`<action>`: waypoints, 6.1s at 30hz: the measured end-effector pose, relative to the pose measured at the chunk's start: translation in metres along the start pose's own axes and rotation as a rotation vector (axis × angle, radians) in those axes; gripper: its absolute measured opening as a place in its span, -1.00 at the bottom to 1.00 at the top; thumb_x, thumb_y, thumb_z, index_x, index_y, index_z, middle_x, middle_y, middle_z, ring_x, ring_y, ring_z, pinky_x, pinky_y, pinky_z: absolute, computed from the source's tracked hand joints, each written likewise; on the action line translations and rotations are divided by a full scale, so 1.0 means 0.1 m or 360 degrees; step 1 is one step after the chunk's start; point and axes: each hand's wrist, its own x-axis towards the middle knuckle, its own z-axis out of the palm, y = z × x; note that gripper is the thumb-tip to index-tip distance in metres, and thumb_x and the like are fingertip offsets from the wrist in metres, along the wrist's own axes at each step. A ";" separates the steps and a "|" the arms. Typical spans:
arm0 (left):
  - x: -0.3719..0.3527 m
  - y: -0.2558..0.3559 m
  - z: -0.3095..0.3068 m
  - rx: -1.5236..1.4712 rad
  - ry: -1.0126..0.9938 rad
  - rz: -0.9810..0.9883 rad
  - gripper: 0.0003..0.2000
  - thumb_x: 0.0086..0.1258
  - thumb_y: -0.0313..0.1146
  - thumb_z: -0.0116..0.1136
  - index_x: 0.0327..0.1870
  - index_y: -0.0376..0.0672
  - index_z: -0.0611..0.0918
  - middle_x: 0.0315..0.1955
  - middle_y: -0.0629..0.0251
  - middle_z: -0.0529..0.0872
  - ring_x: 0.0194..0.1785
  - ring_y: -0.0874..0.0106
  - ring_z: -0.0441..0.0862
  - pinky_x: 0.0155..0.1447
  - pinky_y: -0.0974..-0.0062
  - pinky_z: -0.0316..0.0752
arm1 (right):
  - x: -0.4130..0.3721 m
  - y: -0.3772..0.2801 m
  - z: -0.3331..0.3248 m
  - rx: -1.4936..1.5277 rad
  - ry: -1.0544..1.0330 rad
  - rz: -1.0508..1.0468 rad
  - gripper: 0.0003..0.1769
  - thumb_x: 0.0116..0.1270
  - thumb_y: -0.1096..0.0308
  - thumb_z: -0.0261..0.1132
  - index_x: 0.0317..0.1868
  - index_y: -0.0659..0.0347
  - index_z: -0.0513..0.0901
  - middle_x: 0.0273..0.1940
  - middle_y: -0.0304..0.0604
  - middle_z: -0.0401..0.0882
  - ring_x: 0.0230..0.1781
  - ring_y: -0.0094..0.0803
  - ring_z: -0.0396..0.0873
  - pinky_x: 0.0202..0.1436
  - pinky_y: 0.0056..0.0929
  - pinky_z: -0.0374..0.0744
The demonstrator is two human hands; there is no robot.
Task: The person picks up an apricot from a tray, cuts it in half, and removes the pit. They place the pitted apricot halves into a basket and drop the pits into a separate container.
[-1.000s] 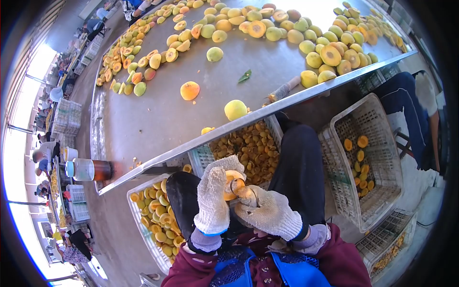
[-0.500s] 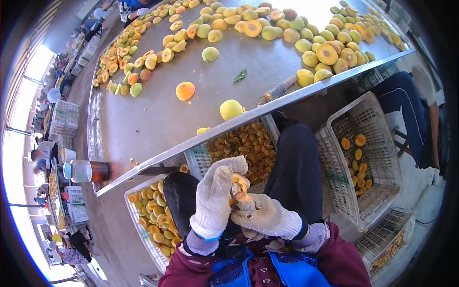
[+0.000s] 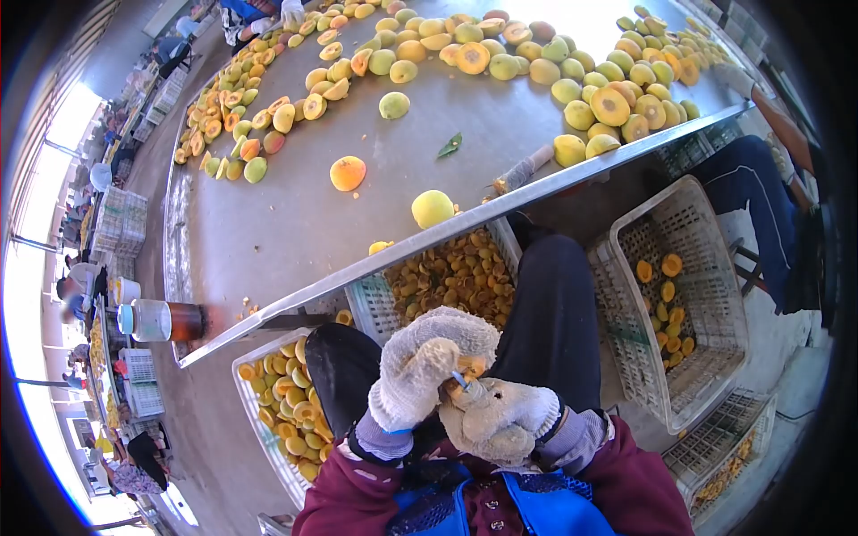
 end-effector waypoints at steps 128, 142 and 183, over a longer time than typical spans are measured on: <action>0.20 0.04 -0.10 0.0750 -0.0142 0.0323 -0.72 0.37 -0.25 0.20 -0.01 -0.20 0.67 -0.17 0.13 0.71 -0.17 0.24 0.72 -0.12 0.43 0.59 | 0.04 -0.07 0.01 -0.0183 0.0161 0.0010 -0.81 0.23 0.33 0.38 -0.22 0.21 0.61 -0.43 -0.29 0.56 -0.50 -0.57 0.49 -0.41 -0.55 0.49; 0.30 0.03 -0.04 0.0703 -0.0277 0.0568 -0.79 0.33 -0.46 0.20 -0.05 -0.27 0.69 -0.23 0.12 0.71 -0.30 0.35 0.69 -0.20 0.47 0.56 | -0.03 0.12 -0.13 0.0252 0.0012 0.0004 -0.65 0.11 0.28 0.50 -0.17 0.25 0.61 -0.37 -0.23 0.60 -0.44 -0.54 0.57 -0.39 -0.58 0.53; -0.14 -0.17 -0.70 -0.0161 0.0884 -0.0105 -0.54 0.55 -0.01 -0.04 0.10 -0.28 0.57 -0.15 0.16 0.72 -0.17 0.29 0.73 -0.34 0.49 0.64 | 0.12 -0.21 0.10 -0.0155 0.0411 -0.0216 -0.70 0.09 0.28 0.44 -0.38 0.36 0.56 -0.57 -0.22 0.52 -0.68 -0.53 0.44 -0.65 -0.56 0.40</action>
